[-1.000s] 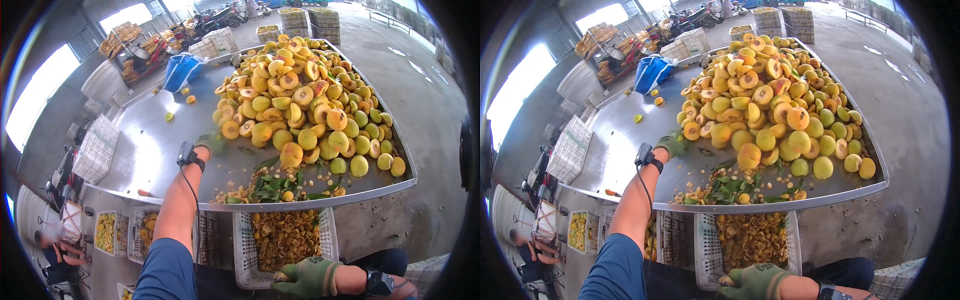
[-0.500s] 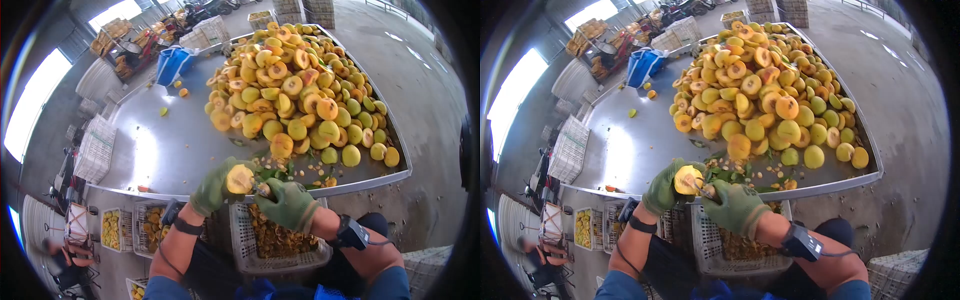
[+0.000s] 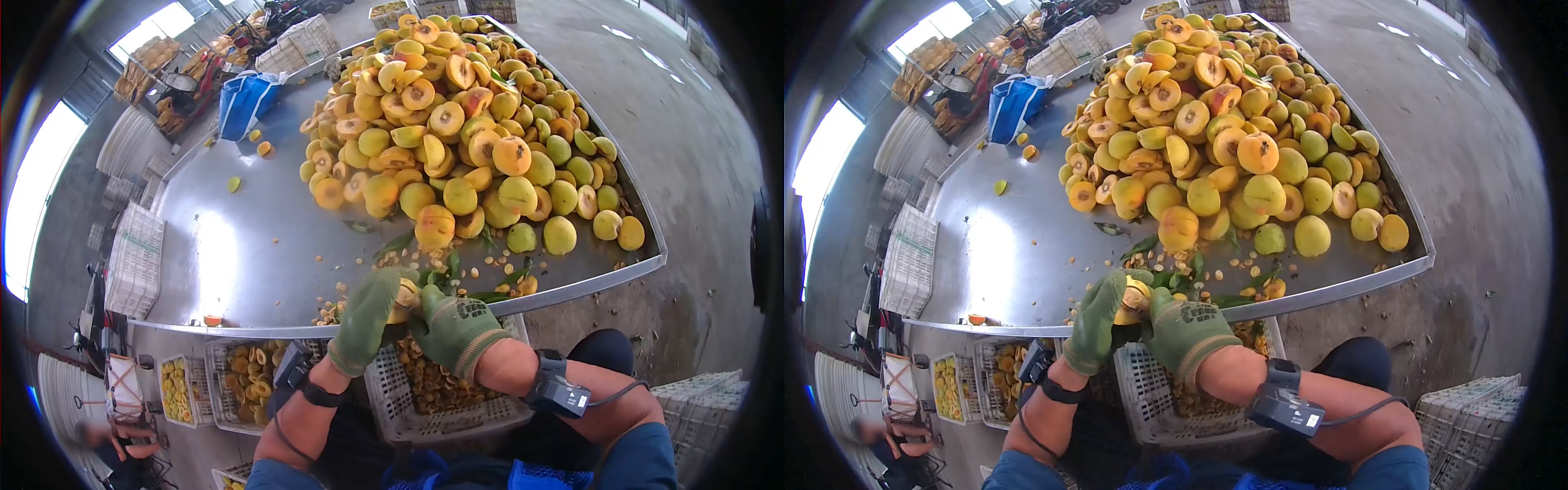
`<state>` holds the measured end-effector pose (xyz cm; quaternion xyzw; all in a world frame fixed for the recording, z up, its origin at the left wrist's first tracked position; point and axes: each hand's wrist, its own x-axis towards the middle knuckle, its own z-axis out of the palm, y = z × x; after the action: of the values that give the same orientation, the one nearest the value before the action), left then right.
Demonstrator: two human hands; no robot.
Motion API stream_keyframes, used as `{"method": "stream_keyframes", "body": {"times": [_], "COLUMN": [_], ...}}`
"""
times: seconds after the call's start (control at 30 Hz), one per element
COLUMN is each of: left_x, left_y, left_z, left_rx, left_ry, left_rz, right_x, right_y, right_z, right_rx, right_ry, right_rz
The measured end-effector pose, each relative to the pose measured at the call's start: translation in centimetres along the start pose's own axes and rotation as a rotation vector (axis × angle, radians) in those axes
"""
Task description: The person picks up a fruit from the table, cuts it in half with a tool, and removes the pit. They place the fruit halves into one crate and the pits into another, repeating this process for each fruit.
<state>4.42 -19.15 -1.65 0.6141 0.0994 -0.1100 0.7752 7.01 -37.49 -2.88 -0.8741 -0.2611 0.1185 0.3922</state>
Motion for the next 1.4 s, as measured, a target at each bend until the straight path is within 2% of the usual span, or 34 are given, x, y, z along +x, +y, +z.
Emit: {"method": "stream_keyframes", "body": {"times": [0.03, 0.1, 0.17, 0.23, 0.33, 0.53, 0.73, 0.83, 0.93, 1.07, 1.17, 1.23, 1.33, 1.4], "left_x": [0.1, 0.1, 0.3, 0.4, -0.1, -1.2, -1.5, -1.7, -2.1, -2.3, -2.4, -2.0, -1.6, -1.7], "left_y": [0.0, -1.1, -2.0, -2.6, -3.3, -2.7, -3.2, -3.4, -3.4, -3.1, -3.4, -4.0, -4.2, -4.0], "left_z": [0.0, 0.2, 0.0, -0.3, 0.7, 2.4, 1.9, 2.7, 4.3, 4.3, 4.0, 3.0, 2.2, 2.4], "left_rx": [-0.124, 0.318, 0.670, 0.932, 0.472, 0.440, 0.671, 0.673, 0.439, 0.539, 0.641, 0.910, 1.124, 1.020], "left_ry": [0.030, 0.063, 0.103, 0.160, 0.219, 0.268, 0.208, 0.244, 0.299, 0.309, 0.317, 0.300, 0.294, 0.304], "left_rz": [-0.090, 0.241, 0.486, 0.638, 0.422, 0.444, 0.652, 0.665, 0.540, 0.493, 0.640, 0.904, 1.168, 1.087], "right_x": [0.0, 0.2, 0.1, -0.1, -0.5, -1.7, -2.7, -3.2, -3.5, -3.7, -4.0, -4.2, -3.9, -3.8], "right_y": [-0.1, 0.2, 0.2, 0.0, -0.4, -1.6, -2.2, -1.8, -1.8, -1.7, -2.1, -2.6, -2.1, -1.6], "right_z": [0.3, 1.4, 1.8, 1.9, 2.2, 1.0, 0.1, 0.6, 0.6, 0.6, 0.3, 0.1, 0.9, 1.6], "right_rx": [-0.012, -0.040, -0.049, -0.036, -0.091, 0.024, 0.106, 0.049, -0.027, -0.028, 0.050, 0.107, 0.211, 0.184], "right_ry": [-0.005, 0.004, -0.006, -0.044, -0.104, -0.079, -0.149, -0.093, -0.059, -0.054, -0.070, -0.086, -0.105, -0.073], "right_rz": [0.000, 0.007, 0.031, 0.071, 0.083, 0.063, 0.137, 0.127, 0.131, 0.113, 0.125, 0.136, 0.114, 0.065]}}
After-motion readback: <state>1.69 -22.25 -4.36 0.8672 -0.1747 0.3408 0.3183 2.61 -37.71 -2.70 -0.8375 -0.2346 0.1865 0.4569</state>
